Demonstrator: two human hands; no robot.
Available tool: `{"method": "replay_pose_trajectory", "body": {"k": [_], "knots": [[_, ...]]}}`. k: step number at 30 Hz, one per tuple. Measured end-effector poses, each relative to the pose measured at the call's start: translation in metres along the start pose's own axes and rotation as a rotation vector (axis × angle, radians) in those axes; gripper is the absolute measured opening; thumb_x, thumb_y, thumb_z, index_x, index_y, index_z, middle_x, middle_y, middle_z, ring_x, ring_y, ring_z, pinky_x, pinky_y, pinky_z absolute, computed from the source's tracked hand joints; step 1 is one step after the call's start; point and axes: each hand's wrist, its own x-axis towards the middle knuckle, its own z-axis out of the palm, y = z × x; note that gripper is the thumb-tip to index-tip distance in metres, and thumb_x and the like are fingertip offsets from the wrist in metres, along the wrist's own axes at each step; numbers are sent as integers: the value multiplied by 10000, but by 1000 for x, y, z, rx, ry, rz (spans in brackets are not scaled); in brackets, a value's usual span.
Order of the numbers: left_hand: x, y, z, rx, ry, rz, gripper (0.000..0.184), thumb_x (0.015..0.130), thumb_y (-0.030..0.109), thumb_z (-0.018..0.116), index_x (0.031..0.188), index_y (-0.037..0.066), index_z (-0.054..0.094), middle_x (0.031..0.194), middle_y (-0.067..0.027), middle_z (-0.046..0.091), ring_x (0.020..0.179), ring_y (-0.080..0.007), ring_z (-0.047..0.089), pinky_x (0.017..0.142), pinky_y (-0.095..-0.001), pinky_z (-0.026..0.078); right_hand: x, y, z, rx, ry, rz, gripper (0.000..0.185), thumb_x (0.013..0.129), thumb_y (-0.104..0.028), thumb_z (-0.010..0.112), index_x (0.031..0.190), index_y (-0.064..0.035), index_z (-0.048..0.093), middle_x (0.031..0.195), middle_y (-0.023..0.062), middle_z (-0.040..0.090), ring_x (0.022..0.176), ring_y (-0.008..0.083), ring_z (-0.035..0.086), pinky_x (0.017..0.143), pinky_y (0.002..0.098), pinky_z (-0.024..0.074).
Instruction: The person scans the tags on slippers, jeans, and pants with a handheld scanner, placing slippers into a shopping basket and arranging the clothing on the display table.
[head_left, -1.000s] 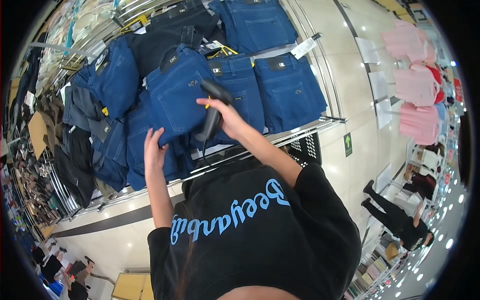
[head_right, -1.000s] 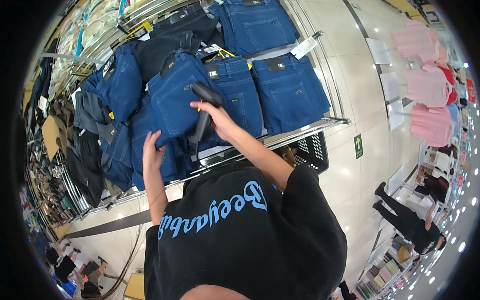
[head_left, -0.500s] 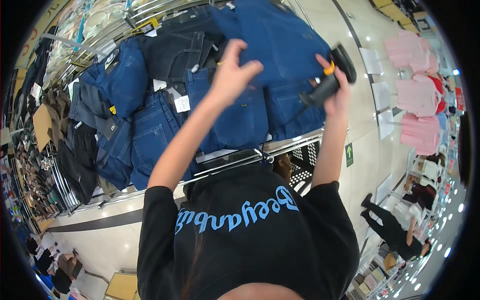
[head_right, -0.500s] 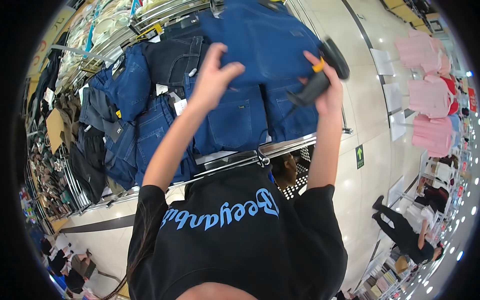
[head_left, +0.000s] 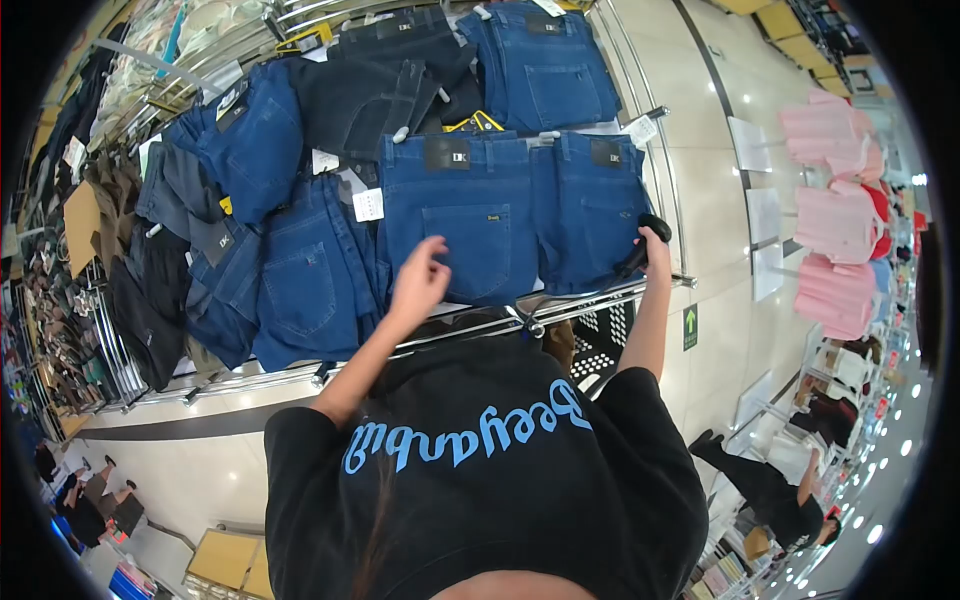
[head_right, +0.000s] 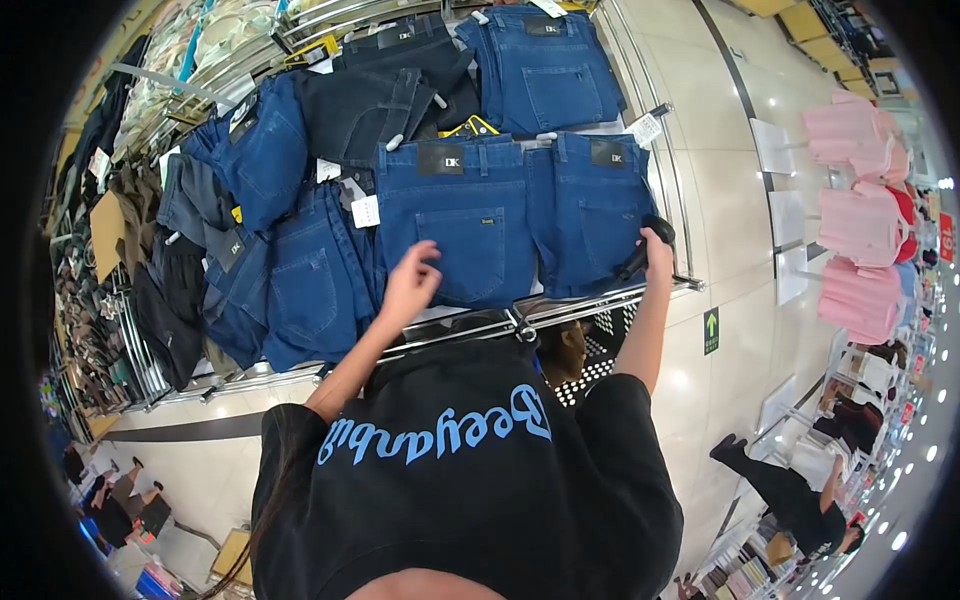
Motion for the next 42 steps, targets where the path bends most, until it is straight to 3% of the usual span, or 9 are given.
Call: {"method": "replay_pose_trajectory", "body": {"k": [6,7,9,11,16,26,30,38,42], "knots": [[10,-25,-46,362,311,-99,495,755,134,657,1202,16,481,1090,-194,536,979,-326,532,875,-395,429,-37,6,26,-572,516,-379,504,693,-391,694,883,74,662,917,251,654,930,385,621,847,416,460],[11,-16,-48,191,155,-350,586,763,231,681,1242,-14,448,1163,-238,526,1047,-359,527,906,-396,418,-44,8,31,-557,434,-381,502,700,-393,688,880,75,661,909,252,655,899,373,631,830,411,468],[8,-54,-36,386,193,-105,660,760,297,691,1252,-52,425,1193,-269,523,1069,-383,537,898,-394,433,-55,12,45,-522,265,-384,501,715,-397,675,875,77,658,893,256,656,837,349,650,795,401,484],[7,-44,-32,342,193,-168,711,751,315,699,1265,-63,385,1113,-284,568,1030,-406,567,861,-411,456,-117,-8,69,-252,-42,-396,387,749,-292,688,834,83,642,697,131,659,591,186,653,551,295,487],[-3,-15,-26,305,169,-343,764,741,288,705,1307,-47,315,1049,-313,584,970,-427,582,832,-434,462,-147,-8,115,-361,-574,-513,323,753,-266,715,811,41,632,672,81,636,533,107,564,515,255,442],[-26,-23,-16,504,182,-161,340,776,192,647,944,-57,489,837,-265,580,848,-449,574,759,-462,467,-248,-26,152,-388,-700,-1147,395,689,-90,728,1029,8,552,839,145,627,798,291,627,711,315,470],[-25,38,-8,603,38,-150,343,747,174,629,1005,-19,509,955,-199,589,955,-377,557,798,-572,425,-268,-12,165,-213,-588,-1044,338,693,-141,758,943,14,592,830,146,640,770,276,640,698,319,480],[-37,62,40,303,-194,193,444,704,52,642,1126,14,508,1016,-187,477,1027,-366,454,902,-429,401,-229,-15,188,-566,-413,-944,358,630,-212,699,877,33,619,759,190,663,709,281,666,663,354,496],[-33,61,28,121,85,207,415,688,12,639,1084,54,522,1070,-161,423,1054,-357,426,910,-412,384,-202,-11,194,-529,-535,-775,321,633,-197,689,838,45,637,772,193,665,746,240,667,668,340,488]]}}
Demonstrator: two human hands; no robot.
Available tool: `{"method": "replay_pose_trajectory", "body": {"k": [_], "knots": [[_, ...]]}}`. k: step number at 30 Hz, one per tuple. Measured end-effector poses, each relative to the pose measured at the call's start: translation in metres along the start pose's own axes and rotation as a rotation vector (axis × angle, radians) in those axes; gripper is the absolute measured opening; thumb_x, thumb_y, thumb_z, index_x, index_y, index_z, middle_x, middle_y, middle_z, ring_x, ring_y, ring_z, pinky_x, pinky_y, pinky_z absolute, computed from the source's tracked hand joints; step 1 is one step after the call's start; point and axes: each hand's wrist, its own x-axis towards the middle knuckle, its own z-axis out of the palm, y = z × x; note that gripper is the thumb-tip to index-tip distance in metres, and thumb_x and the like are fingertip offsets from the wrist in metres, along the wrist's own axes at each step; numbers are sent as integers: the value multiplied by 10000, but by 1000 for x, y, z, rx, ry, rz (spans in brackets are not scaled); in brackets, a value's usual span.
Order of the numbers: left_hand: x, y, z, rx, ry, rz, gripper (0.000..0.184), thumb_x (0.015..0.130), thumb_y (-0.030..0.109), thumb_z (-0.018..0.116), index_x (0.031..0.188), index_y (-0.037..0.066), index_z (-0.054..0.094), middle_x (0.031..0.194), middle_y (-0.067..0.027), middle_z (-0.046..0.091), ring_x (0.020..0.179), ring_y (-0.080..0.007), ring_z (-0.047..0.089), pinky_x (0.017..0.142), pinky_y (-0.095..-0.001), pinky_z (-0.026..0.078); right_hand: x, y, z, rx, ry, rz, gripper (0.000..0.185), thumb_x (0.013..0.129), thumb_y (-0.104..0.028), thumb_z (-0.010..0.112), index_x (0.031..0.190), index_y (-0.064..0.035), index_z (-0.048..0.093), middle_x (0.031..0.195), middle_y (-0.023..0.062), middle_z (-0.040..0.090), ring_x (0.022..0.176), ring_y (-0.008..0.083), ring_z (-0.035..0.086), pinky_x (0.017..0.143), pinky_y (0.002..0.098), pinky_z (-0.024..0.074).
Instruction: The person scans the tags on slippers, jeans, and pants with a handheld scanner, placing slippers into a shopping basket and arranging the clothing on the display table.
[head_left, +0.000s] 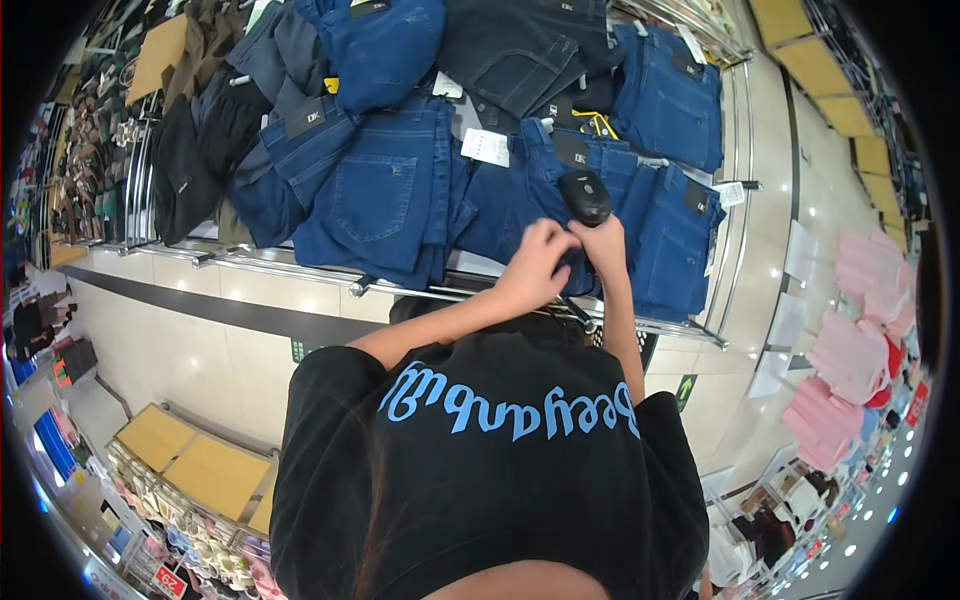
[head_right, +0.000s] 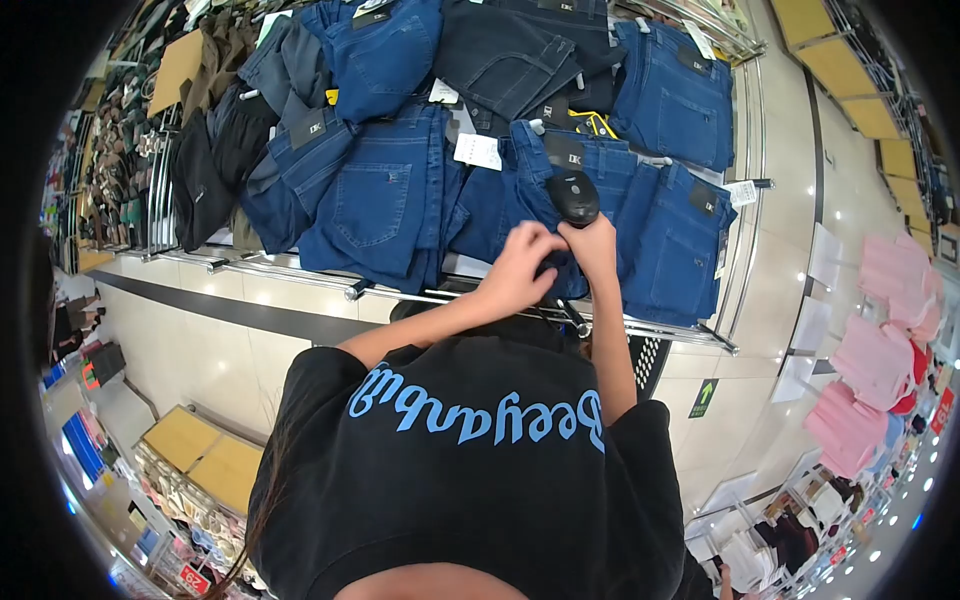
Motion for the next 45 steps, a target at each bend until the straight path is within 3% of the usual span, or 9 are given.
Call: {"method": "replay_pose_trajectory", "body": {"k": [5,9,16,24,26,31,37,41,45], "knots": [[0,-68,-8,182,373,-367,663,686,154,716,1247,30,385,1201,-216,386,1134,-368,392,983,-409,341,-8,8,-6,202,93,25,278,662,-130,702,879,34,646,787,94,670,739,179,617,694,314,470],[-25,-93,-21,-583,-15,-966,587,836,274,647,1300,49,367,1138,-103,503,1048,-207,520,841,-359,478,-13,20,-39,521,260,-19,366,664,-54,728,1003,32,619,918,54,636,785,156,565,720,298,453],[-17,-76,-17,-773,-355,-881,663,896,465,539,1409,130,286,1317,-133,429,1163,-260,470,897,-416,484,-32,61,-129,850,486,112,550,704,36,649,1230,19,490,1131,131,566,1025,241,566,899,326,466],[37,-67,15,-1180,-273,-848,684,863,566,519,1317,63,418,1326,-118,461,1224,-226,446,953,-459,425,-48,3,-72,548,137,61,422,701,-138,782,1063,-6,611,973,33,613,864,119,544,797,270,434],[28,-82,15,-1340,-201,-922,632,865,558,519,1255,61,487,1281,-111,505,1198,-218,473,966,-441,417,-40,-17,-40,357,-107,18,277,744,-188,757,916,-3,644,801,27,631,714,92,553,643,261,453],[2,-96,-5,-1310,-96,-963,507,917,470,467,1221,68,530,1260,-107,526,1190,-230,487,970,-406,429,-24,-40,16,203,-364,-248,476,688,-158,766,1079,36,577,1019,176,644,921,249,631,806,322,475],[3,-83,8,-698,-305,-734,762,803,148,684,1406,64,227,1330,-123,428,1190,-236,464,990,-327,382,-7,-19,1,413,-150,-208,797,704,-123,761,1352,51,332,1140,146,598,1042,176,567,877,279,452],[19,-84,17,-918,-195,-895,638,772,40,632,1339,21,341,1248,-130,514,1120,-254,526,956,-373,444,-2,7,-29,423,-86,99,367,741,-187,740,1009,40,635,831,53,658,688,95,598,560,246,488],[85,-25,-27,-1127,-249,-949,377,721,-41,596,1090,24,557,1105,-105,581,1001,-209,584,896,-334,493,-16,23,-55,596,264,186,225,783,-167,703,921,2,649,856,76,660,722,127,623,570,241,471]]}}
